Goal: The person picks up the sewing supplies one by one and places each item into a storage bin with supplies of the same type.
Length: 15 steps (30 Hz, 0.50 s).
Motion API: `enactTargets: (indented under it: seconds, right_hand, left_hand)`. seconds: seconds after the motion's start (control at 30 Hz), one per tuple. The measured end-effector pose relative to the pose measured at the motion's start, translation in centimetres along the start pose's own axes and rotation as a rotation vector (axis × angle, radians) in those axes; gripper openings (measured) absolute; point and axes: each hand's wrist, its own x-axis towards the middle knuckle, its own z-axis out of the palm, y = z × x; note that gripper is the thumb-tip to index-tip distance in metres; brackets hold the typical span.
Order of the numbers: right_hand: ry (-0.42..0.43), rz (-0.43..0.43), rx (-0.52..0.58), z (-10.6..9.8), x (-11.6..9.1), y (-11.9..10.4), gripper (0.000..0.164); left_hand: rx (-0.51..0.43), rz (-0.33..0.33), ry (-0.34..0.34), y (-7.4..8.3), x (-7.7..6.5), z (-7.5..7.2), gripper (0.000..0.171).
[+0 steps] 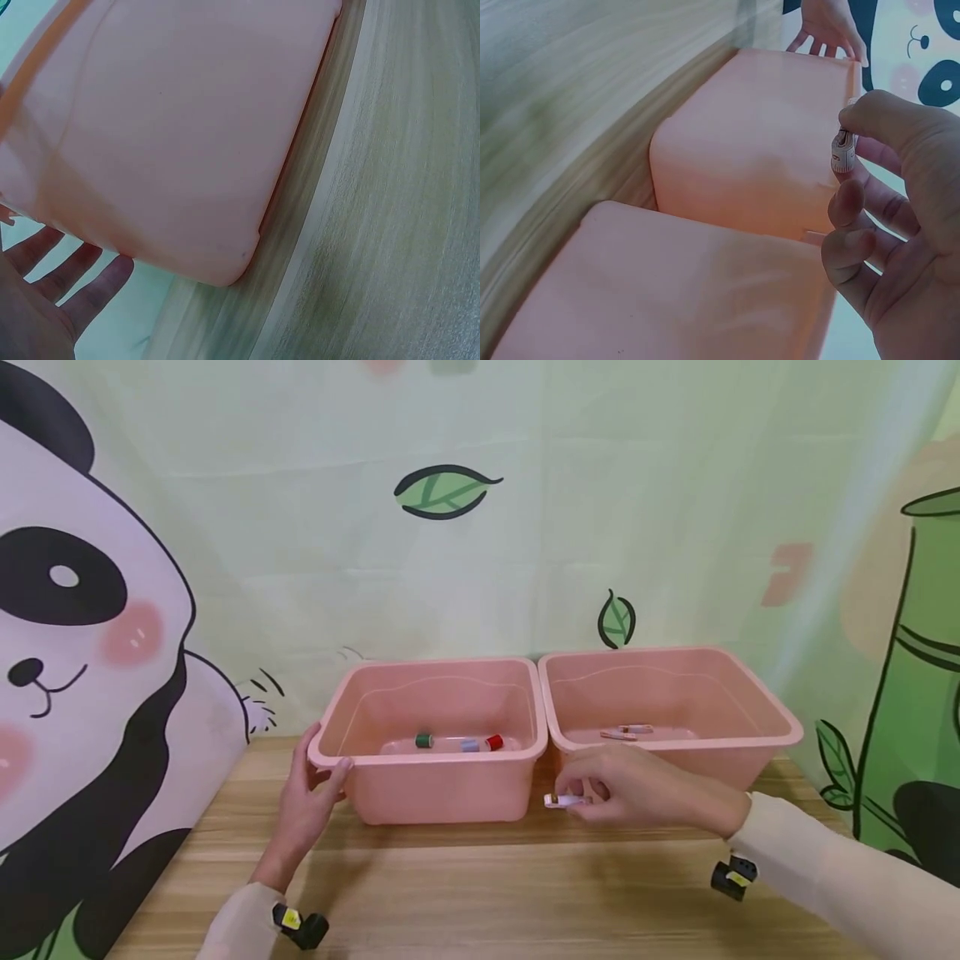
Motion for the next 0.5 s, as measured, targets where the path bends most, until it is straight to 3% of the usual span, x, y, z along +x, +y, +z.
enactTargets:
  seconds: [0.23, 0.5]
  right_hand:
    - [0.023, -0.017, -0.031, -0.6, 0.2, 0.0, 0.006]
    - [0.033, -0.054, 0.007, -1.9, 0.7, 0.3, 0.009]
  left_hand:
    - [0.004, -0.001, 0.000, -0.1, 0.0, 0.0, 0.083]
    - [0.007, -0.001, 0.000, -0.1, 0.0, 0.0, 0.083]
